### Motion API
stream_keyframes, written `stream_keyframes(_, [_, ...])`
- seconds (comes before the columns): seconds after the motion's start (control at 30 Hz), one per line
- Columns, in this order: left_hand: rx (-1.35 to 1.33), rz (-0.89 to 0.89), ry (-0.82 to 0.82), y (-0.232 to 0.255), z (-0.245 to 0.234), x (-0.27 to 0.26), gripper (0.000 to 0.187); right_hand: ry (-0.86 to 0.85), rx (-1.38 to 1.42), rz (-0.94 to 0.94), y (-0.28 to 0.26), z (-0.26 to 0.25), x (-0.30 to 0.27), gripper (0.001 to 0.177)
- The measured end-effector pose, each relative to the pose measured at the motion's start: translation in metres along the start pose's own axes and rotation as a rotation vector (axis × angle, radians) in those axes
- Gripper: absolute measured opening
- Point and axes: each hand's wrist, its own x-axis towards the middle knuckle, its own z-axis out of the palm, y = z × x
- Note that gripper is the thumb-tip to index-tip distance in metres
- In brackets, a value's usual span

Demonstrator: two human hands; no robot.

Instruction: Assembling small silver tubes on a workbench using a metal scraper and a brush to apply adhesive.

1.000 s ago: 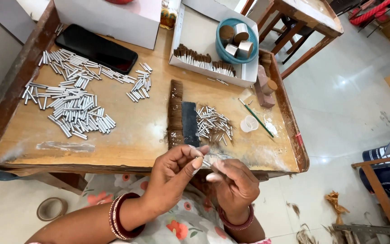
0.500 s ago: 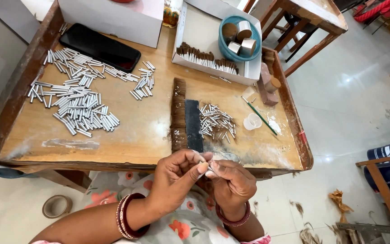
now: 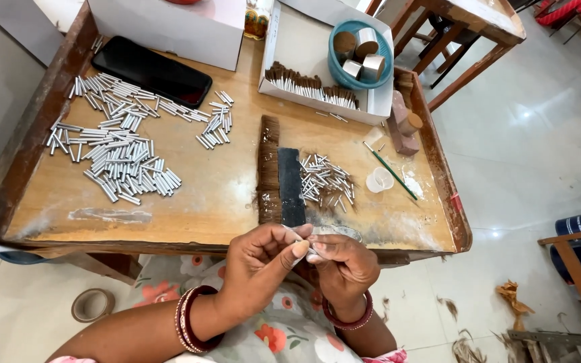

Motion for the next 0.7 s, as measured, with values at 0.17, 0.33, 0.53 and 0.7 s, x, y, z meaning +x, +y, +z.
stream_keyframes(0.17, [0.095, 0.041, 0.011, 0.000, -0.003, 0.000, 0.012, -0.039, -0.028, -0.026, -0.005, 0.002, 0.006, 0.009])
stream_keyframes(0.33, [0.423, 0.089, 0.077, 0.022, -0.021, 0.020, 0.027, -0.085, -0.132, 0.025, 0.020, -0.002, 0.027, 0.006])
stream_keyframes(0.53, [1.209, 0.175, -0.115, 0.039, -0.050, 0.045, 0.095, -0.233, -0.477, 0.122, 0.029, -0.007, 0.040, 0.032])
stream_keyframes(0.7, [1.134, 0.138, -0.067, 0.016, -0.045, 0.040, 0.095, -0.360, -0.256, 0.276, 0.026, -0.002, 0.025, 0.031])
